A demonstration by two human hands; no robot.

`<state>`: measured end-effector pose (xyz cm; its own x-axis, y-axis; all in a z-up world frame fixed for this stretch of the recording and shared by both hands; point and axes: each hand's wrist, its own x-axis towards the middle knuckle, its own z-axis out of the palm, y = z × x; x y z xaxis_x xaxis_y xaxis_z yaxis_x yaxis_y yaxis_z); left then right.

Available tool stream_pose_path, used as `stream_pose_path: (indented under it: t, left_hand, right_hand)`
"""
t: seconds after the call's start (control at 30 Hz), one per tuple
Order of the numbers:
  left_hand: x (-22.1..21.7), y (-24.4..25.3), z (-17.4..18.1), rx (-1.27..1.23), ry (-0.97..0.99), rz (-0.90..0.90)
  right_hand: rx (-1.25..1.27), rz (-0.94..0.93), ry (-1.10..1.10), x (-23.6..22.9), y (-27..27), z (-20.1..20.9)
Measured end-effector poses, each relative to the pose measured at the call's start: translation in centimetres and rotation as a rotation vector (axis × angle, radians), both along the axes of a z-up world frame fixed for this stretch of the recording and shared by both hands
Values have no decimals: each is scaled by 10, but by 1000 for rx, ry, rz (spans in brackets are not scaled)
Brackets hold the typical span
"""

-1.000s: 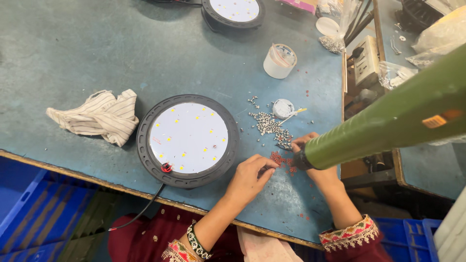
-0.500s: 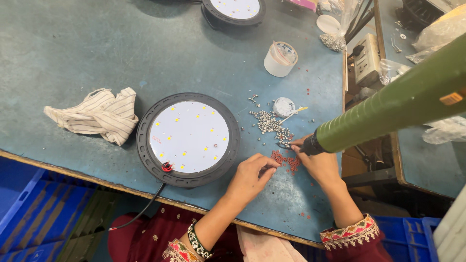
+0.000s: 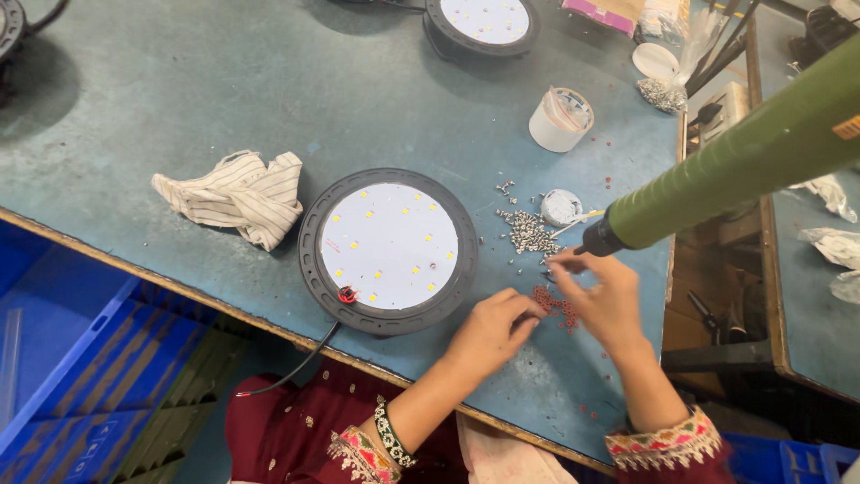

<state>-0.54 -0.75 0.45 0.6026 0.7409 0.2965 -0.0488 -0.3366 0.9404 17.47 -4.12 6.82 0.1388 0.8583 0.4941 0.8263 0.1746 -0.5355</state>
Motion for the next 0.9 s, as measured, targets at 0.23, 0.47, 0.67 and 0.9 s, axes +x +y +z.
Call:
stream_pose_path:
  t: [0.23, 0.47, 0.67, 0.9]
  left_hand:
    - [8, -2, -16, 159, 29, 81]
    - [11, 2, -27, 163, 20, 56]
    - [7, 0, -10, 107, 7, 87]
    - [0, 0, 7, -22, -40, 37]
  right_hand:
    - [-113, 309, -92, -64, 44, 20]
    - [-54, 400, -314, -98, 78, 16]
    - [-27, 341, -130, -65, 62, 6]
    - [-110, -102, -20, 22, 25, -3]
